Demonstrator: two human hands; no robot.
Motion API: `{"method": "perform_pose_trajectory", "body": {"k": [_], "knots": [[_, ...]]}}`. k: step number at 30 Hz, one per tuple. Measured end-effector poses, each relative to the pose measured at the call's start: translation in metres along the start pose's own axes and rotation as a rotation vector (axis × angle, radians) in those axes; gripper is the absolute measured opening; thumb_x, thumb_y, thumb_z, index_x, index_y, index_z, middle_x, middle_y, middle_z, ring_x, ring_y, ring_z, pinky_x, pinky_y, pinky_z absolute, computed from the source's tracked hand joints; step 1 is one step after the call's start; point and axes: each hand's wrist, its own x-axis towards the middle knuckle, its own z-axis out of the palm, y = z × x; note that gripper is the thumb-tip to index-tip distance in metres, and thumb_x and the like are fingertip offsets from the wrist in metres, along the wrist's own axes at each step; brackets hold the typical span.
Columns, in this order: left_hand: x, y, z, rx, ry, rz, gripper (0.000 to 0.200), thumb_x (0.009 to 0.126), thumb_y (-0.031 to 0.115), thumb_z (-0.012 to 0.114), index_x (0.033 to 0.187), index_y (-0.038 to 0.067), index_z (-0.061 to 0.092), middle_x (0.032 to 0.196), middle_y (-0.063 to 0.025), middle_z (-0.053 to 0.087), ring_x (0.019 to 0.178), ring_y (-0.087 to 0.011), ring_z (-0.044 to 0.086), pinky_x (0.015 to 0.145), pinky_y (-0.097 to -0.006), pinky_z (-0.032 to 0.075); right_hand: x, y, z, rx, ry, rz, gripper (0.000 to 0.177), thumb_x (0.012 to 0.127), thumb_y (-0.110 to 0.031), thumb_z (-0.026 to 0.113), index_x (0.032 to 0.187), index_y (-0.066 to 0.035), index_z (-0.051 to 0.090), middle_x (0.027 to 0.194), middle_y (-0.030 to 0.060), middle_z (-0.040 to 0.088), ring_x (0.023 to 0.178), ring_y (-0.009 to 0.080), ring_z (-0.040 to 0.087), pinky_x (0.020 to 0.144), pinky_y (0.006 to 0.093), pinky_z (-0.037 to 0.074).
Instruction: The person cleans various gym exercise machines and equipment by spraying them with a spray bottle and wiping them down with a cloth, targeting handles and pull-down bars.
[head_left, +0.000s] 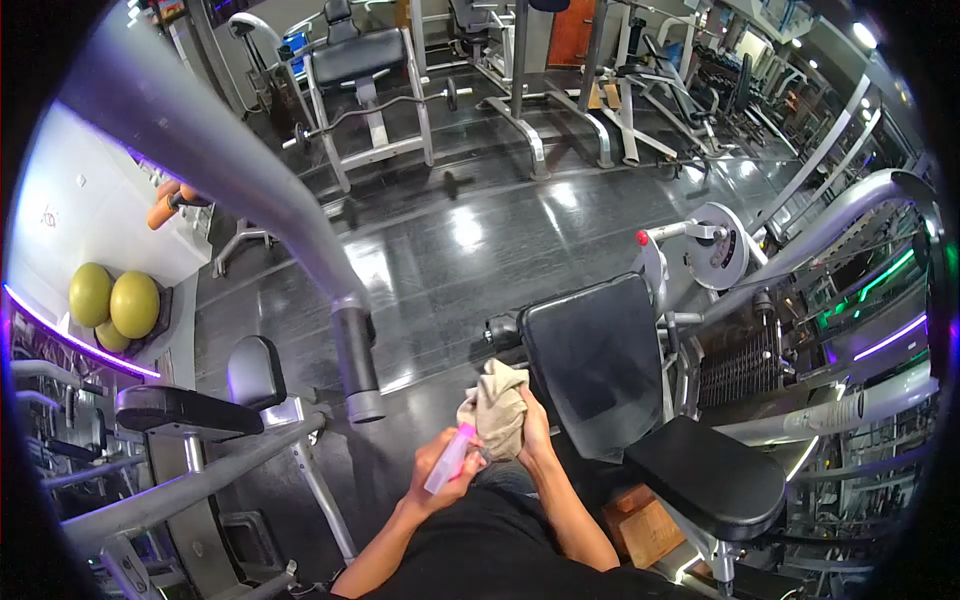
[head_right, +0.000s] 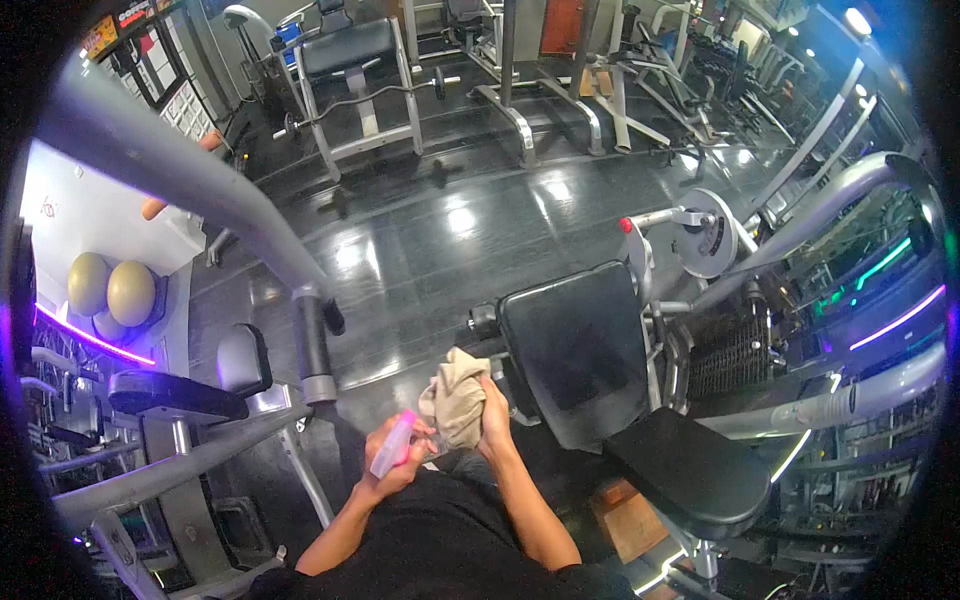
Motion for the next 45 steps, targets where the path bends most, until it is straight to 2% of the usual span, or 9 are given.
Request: {"method": "perform_pose_trajectory", "body": {"k": [4,5,17,20,25,33,37,43,45], "knots": [[0.041,-0.016,0.026,-0.197,0.026,-0.164,0.019,0.087,-0.002,0.056,0.106,-0.002,0.053,0.092,-0.0083,0.062,0.073,-0.0133,0.064,0.065,-0.0268,0.053,0.015,-0.033,-0.033,0.23,0.078,0.047,0.044,0.098,-0.038,0.04,0.124,-0.005,0.052,0.119,0.01,0.06,0.11,0.024,0.058,0.096,0.0386,0.046],[0.053,-0.021,0.032,-0.258,0.025,-0.217,0.021,0.087,-0.002,0.055,0.108,-0.002,0.052,0.094,-0.008,0.061,0.073,-0.0128,0.063,0.067,-0.0263,0.053,0.026,-0.038,-0.046,0.294,0.061,0.021,0.042,0.097,-0.04,0.04,0.117,-0.008,0.058,0.112,0.0088,0.064,0.102,0.0235,0.062,0.09,0.0388,0.05],[0.201,-0.08,0.074,-0.161,0.131,-0.214,0.028,0.087,-0.004,0.056,0.115,-0.001,0.051,0.096,-0.0095,0.061,0.07,-0.012,0.061,0.063,-0.0257,0.052,0.062,-0.159,-0.063,0.456,0.031,-0.092,0.054,0.096,-0.048,0.04,0.131,-0.007,0.047,0.13,0.0096,0.053,0.118,0.0264,0.053,0.1,0.0436,0.043],[0.228,-0.103,0.076,-0.127,0.103,-0.214,0.032,0.086,-0.006,0.056,0.117,-0.003,0.049,0.099,-0.0125,0.059,0.07,-0.015,0.062,0.064,-0.0291,0.054,0.084,-0.17,-0.077,0.333,0.062,-0.188,0.042,0.095,-0.033,0.052,0.126,-0.004,0.051,0.123,0.0075,0.058,0.113,0.0236,0.056,0.096,0.0405,0.046],[0.285,-0.131,0.077,-0.155,0.07,-0.281,0.033,0.084,-0.007,0.055,0.117,-0.003,0.05,0.097,-0.012,0.06,0.066,-0.0146,0.061,0.063,-0.029,0.054,0.111,-0.206,-0.061,0.156,0.174,-0.345,0.039,0.096,-0.024,0.052,0.129,-0.003,0.046,0.121,0.0091,0.057,0.112,0.0218,0.056,0.096,0.0371,0.046],[0.396,-0.157,0.086,-0.163,-0.297,-0.387,0.022,0.086,0.001,0.062,0.105,0.002,0.052,0.097,-0.0067,0.065,0.065,-0.0095,0.059,0.061,-0.0252,0.049,0.201,-0.239,-0.025,0.152,0.292,-0.582,0.04,0.1,-0.019,0.045,0.135,-0.001,0.04,0.125,0.0107,0.054,0.112,0.02,0.056,0.096,0.0346,0.046],[0.452,-0.163,0.089,-0.189,-0.462,-0.419,0.027,0.085,0.0,0.061,0.112,0.001,0.054,0.101,-0.0093,0.065,0.068,-0.0112,0.06,0.065,-0.0263,0.051,0.24,-0.256,0.006,0.374,0.266,-0.535,0.041,0.101,-0.024,0.041,0.137,-0.004,0.038,0.131,0.0107,0.05,0.118,0.0214,0.052,0.099,0.0371,0.044],[0.519,-0.177,0.104,-0.185,-0.676,-0.438,0.039,0.087,0.004,0.06,0.125,0.0,0.051,0.11,-0.0117,0.064,0.073,-0.0125,0.061,0.069,-0.0273,0.051,0.276,-0.27,0.013,0.379,0.363,-0.56,0.044,0.1,-0.033,0.043,0.135,-0.006,0.04,0.132,0.0091,0.051,0.12,0.0228,0.051,0.101,0.0403,0.042],[0.531,-0.181,0.109,0.01,-0.855,-0.386,0.039,0.086,0.005,0.062,0.124,0.0,0.052,0.112,-0.0095,0.065,0.073,-0.0119,0.061,0.07,-0.0267,0.051,0.279,-0.272,0.014,0.386,0.425,-0.578,0.044,0.1,-0.032,0.043,0.135,-0.005,0.04,0.133,0.0088,0.05,0.122,0.0226,0.05,0.102,0.0403,0.041]]}}
